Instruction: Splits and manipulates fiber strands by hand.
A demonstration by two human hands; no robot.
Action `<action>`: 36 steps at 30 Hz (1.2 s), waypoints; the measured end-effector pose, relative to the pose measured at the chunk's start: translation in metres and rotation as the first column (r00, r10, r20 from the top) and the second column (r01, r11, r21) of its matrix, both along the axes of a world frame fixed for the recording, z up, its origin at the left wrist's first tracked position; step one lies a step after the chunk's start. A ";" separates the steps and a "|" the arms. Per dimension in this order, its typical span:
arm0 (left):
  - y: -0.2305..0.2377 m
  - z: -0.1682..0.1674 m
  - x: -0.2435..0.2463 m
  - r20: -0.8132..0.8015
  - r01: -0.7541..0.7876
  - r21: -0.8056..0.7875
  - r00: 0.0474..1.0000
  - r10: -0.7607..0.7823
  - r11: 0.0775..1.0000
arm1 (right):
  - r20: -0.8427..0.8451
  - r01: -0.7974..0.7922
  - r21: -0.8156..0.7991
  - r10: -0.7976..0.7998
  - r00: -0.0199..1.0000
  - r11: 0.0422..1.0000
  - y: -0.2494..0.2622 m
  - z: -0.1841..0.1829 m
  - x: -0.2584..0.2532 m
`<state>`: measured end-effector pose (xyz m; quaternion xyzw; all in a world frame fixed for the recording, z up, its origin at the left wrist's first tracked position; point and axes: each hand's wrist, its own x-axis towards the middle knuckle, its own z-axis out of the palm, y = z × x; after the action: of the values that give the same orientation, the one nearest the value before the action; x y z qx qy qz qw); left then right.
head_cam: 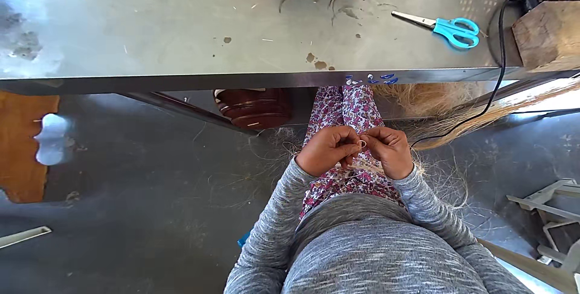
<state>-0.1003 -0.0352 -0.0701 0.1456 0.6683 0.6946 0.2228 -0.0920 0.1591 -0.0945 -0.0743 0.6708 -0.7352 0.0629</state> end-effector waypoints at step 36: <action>0.028 -0.043 0.003 -0.519 -0.378 -0.089 0.807 0.281 0.922 | 0.383 -0.357 0.194 0.264 0.885 0.914 0.017 0.011 -0.023</action>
<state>-0.0970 -0.0074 -0.1130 0.1791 0.7802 0.5954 -0.0684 -0.1152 0.1757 -0.0830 -0.0412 0.7180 -0.6230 0.3077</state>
